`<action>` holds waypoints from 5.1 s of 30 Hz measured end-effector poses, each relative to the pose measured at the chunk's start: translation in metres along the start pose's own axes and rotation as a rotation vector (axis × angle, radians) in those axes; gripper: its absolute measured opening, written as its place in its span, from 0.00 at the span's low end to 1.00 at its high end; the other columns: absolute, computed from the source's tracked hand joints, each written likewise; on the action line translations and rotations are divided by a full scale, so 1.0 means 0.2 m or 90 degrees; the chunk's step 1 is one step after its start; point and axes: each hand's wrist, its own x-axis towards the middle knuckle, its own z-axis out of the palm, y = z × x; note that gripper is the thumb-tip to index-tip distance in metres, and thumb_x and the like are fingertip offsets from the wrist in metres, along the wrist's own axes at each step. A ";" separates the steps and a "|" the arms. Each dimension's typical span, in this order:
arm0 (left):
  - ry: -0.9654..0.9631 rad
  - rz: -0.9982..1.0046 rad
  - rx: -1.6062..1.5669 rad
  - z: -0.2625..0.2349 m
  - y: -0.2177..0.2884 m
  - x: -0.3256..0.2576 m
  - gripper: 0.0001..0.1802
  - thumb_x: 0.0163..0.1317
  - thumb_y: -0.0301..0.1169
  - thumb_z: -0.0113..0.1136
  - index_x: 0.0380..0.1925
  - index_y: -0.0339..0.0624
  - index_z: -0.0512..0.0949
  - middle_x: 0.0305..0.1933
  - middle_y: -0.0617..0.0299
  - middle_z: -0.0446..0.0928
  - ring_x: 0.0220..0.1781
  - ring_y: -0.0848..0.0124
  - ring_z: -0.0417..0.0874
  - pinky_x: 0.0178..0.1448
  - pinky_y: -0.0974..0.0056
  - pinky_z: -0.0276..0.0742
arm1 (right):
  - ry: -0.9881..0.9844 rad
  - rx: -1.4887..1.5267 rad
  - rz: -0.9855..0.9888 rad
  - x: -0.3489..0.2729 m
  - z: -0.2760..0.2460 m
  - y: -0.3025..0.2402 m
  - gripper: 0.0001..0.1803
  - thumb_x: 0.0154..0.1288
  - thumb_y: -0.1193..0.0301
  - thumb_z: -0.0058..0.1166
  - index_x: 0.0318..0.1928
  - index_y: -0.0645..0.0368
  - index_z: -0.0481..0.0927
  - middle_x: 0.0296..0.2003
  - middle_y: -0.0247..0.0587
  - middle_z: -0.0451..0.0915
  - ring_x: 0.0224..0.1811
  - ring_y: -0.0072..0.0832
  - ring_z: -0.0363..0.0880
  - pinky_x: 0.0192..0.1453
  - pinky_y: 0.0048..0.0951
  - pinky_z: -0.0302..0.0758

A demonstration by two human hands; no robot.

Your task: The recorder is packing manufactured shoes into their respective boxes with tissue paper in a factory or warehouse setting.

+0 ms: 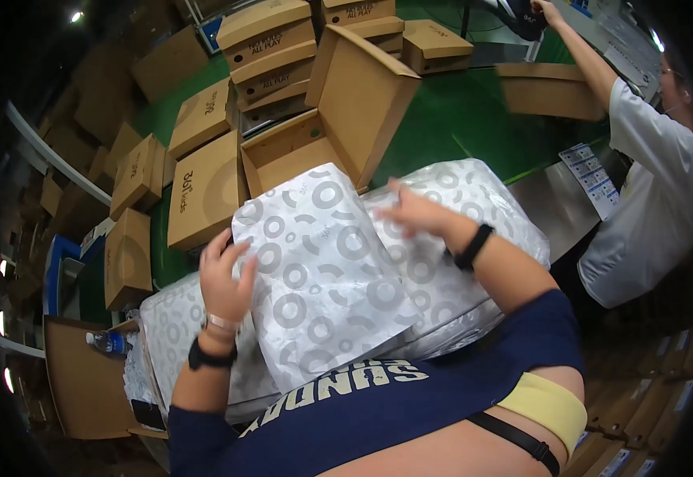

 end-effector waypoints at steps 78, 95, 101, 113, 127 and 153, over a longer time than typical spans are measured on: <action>-0.186 -0.649 -0.720 0.46 -0.69 0.43 0.41 0.55 0.57 0.47 0.63 0.47 0.50 0.63 0.52 0.57 0.61 0.50 0.61 0.53 0.39 0.62 | 0.051 -0.601 -0.120 0.69 0.22 -0.24 0.38 0.56 0.62 0.52 0.65 0.40 0.49 0.47 0.54 0.71 0.49 0.44 0.71 0.50 0.36 0.69; -0.291 -0.098 0.430 0.61 -0.45 0.53 0.48 0.34 0.40 0.72 0.56 0.39 0.59 0.58 0.41 0.61 0.60 0.49 0.62 0.47 0.59 0.76 | 0.815 0.671 0.194 0.95 -1.06 0.45 0.29 0.55 0.66 0.42 0.57 0.63 0.58 0.53 0.52 0.67 0.53 0.38 0.69 0.57 0.36 0.65; -0.244 -0.123 0.448 0.80 -0.61 0.33 0.44 0.36 0.40 0.70 0.53 0.33 0.61 0.56 0.39 0.63 0.57 0.46 0.64 0.47 0.61 0.76 | 0.753 0.557 0.249 0.96 -1.13 0.71 0.25 0.48 0.62 0.59 0.46 0.56 0.69 0.33 0.42 0.72 0.30 0.33 0.71 0.25 0.32 0.71; 0.023 -0.526 0.480 -0.20 -1.40 0.06 0.22 0.45 0.43 0.60 0.37 0.38 0.76 0.46 0.49 0.71 0.51 0.54 0.71 0.48 0.55 0.73 | 0.212 0.565 0.150 0.59 0.00 -0.02 0.22 0.58 0.67 0.50 0.52 0.56 0.62 0.40 0.50 0.67 0.34 0.38 0.71 0.40 0.36 0.73; -0.245 -0.778 0.386 -0.38 -1.89 -0.30 0.40 0.48 0.38 0.59 0.61 0.45 0.53 0.65 0.51 0.52 0.65 0.56 0.55 0.63 0.51 0.58 | 0.307 0.193 -0.081 0.23 -0.18 -0.14 0.11 0.55 0.67 0.52 0.38 0.56 0.73 0.30 0.29 0.74 0.31 0.16 0.71 0.33 0.18 0.68; -0.320 -0.912 0.296 -0.40 -2.05 -0.41 0.45 0.49 0.30 0.58 0.65 0.56 0.45 0.59 0.50 0.64 0.61 0.58 0.65 0.64 0.57 0.59 | -0.031 -0.656 -0.261 0.41 0.03 -0.03 0.27 0.48 0.60 0.57 0.51 0.55 0.71 0.41 0.48 0.75 0.45 0.42 0.72 0.50 0.38 0.67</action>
